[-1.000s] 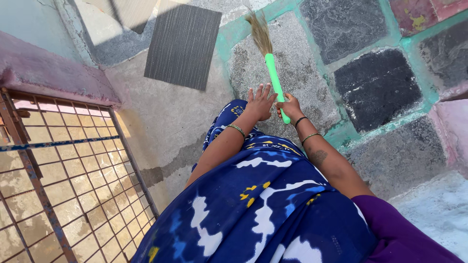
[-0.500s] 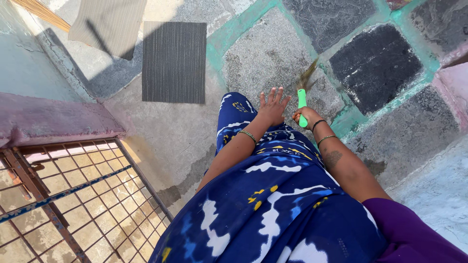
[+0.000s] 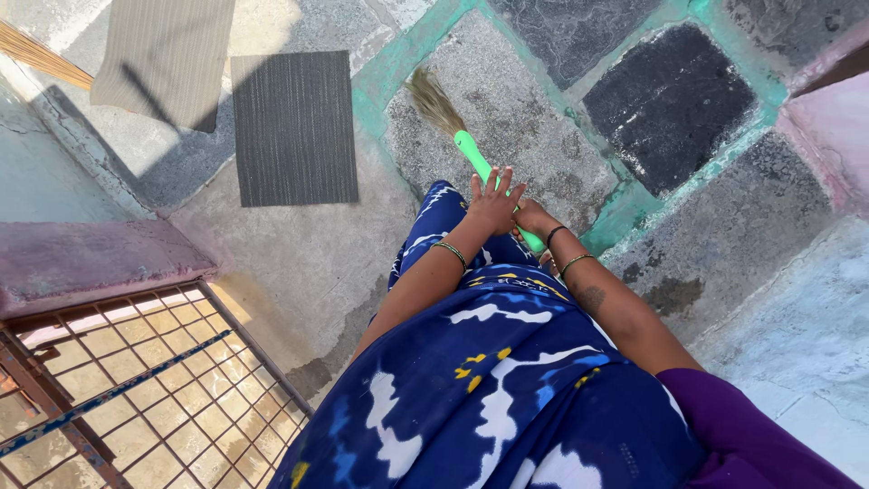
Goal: The person sweeps an outdoor stone-tiled floor and concrete steps using a handheld broom, moving dirt and debris toward a drain or edge.
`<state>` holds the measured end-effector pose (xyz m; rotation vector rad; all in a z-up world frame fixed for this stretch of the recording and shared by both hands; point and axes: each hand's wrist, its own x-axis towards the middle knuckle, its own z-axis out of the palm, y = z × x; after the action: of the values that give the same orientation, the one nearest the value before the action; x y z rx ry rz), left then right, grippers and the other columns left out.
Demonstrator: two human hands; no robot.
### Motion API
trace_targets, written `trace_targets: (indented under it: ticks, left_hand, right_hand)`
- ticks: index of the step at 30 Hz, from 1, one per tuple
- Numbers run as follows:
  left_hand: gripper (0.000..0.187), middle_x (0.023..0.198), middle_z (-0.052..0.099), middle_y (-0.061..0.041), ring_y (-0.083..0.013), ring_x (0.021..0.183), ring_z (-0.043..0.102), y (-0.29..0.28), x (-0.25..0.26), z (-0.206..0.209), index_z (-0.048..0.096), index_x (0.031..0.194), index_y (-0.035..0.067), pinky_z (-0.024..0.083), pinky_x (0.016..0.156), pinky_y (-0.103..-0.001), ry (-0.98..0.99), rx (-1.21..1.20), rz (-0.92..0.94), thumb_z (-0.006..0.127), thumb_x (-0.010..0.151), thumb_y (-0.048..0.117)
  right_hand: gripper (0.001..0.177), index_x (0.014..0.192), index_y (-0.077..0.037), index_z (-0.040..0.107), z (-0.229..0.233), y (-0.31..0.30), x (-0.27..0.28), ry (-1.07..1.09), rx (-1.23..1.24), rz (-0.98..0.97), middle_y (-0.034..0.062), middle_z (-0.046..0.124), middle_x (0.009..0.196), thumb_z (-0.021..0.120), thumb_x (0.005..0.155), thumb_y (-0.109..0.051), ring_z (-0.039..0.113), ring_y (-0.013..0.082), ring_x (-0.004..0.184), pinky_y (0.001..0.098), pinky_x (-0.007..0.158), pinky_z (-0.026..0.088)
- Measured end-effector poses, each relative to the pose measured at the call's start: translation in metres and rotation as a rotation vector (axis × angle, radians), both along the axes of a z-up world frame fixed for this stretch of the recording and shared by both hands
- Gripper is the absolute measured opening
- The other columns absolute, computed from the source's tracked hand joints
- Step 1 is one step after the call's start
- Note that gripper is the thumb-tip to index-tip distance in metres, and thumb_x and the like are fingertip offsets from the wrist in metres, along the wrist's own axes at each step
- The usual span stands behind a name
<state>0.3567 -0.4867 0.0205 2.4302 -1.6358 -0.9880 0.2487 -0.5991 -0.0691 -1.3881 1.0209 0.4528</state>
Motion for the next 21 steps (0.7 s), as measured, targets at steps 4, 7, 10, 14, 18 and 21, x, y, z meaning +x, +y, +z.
trace_targets:
  ticks: [4, 7, 10, 14, 18, 21]
  left_hand:
    - [0.1, 0.172, 0.007, -0.013, -0.039, 0.159, 0.002, -0.035, -0.025, 0.022, 0.03, 0.16, 0.029, 0.004, 0.122, -0.071, 0.011, -0.01, -0.049, 0.083, 0.078, 0.046]
    - [0.102, 0.171, 0.007, -0.014, -0.0383, 0.159, 0.002, -0.068, -0.055, 0.025, 0.028, 0.161, 0.026, 0.004, 0.123, -0.069, 0.006, 0.022, -0.121, 0.083, 0.078, 0.047]
    - [0.09, 0.172, 0.008, -0.014, -0.0395, 0.159, 0.003, -0.104, -0.088, 0.019, 0.031, 0.16, 0.025, 0.006, 0.122, -0.072, 0.008, -0.027, -0.141, 0.076, 0.086, 0.045]
    - [0.082, 0.171, 0.009, -0.013, -0.0381, 0.159, 0.003, -0.14, -0.121, 0.015, 0.03, 0.161, 0.026, 0.006, 0.121, -0.071, -0.036, -0.045, -0.207, 0.071, 0.09, 0.031]
    - [0.086, 0.171, 0.007, -0.012, -0.0372, 0.158, 0.0, -0.175, -0.144, 0.022, 0.024, 0.162, 0.027, 0.005, 0.122, -0.069, -0.001, 0.035, -0.205, 0.07, 0.09, 0.032]
    - [0.085, 0.172, 0.006, -0.013, -0.0369, 0.159, 0.0, -0.197, -0.163, 0.021, 0.024, 0.162, 0.026, 0.005, 0.122, -0.069, -0.007, 0.013, -0.204, 0.069, 0.091, 0.034]
  right_hand:
    - [0.02, 0.111, 0.003, 0.059, 0.006, -0.034, -0.032, -0.025, -0.047, -0.022, 0.0154, 0.065, 0.078, 0.056, 0.092, -0.002, 0.062, 0.0203, 0.054, 0.0347, 0.042, 0.048]
    - [0.019, 0.107, 0.002, 0.058, 0.01, -0.062, -0.068, -0.022, -0.084, -0.151, 0.0123, 0.067, 0.081, 0.061, 0.09, -0.003, 0.065, 0.0189, 0.056, 0.0327, 0.045, 0.052]
    - [0.02, 0.103, 0.005, 0.055, 0.016, -0.096, -0.105, -0.029, -0.109, -0.354, 0.0157, 0.065, 0.08, 0.062, 0.084, 0.004, 0.066, 0.0212, 0.056, 0.0356, 0.042, 0.052]
    - [0.011, 0.093, 0.011, 0.056, 0.022, -0.144, -0.154, -0.095, -0.033, -0.644, 0.0205, 0.062, 0.078, 0.063, 0.085, 0.006, 0.061, 0.0202, 0.051, 0.032, 0.042, 0.049]
    - [0.004, 0.09, 0.011, 0.052, 0.015, -0.196, -0.193, -0.013, 0.078, -0.92, 0.0186, 0.062, 0.077, 0.054, 0.086, 0.009, 0.056, 0.0181, 0.048, 0.029, 0.043, 0.049]
    - [0.003, 0.089, 0.004, 0.047, 0.0, -0.222, -0.219, -0.009, 0.35, -1.081, 0.0111, 0.053, 0.074, 0.048, 0.091, 0.004, 0.055, 0.0168, 0.05, 0.0288, 0.047, 0.056]
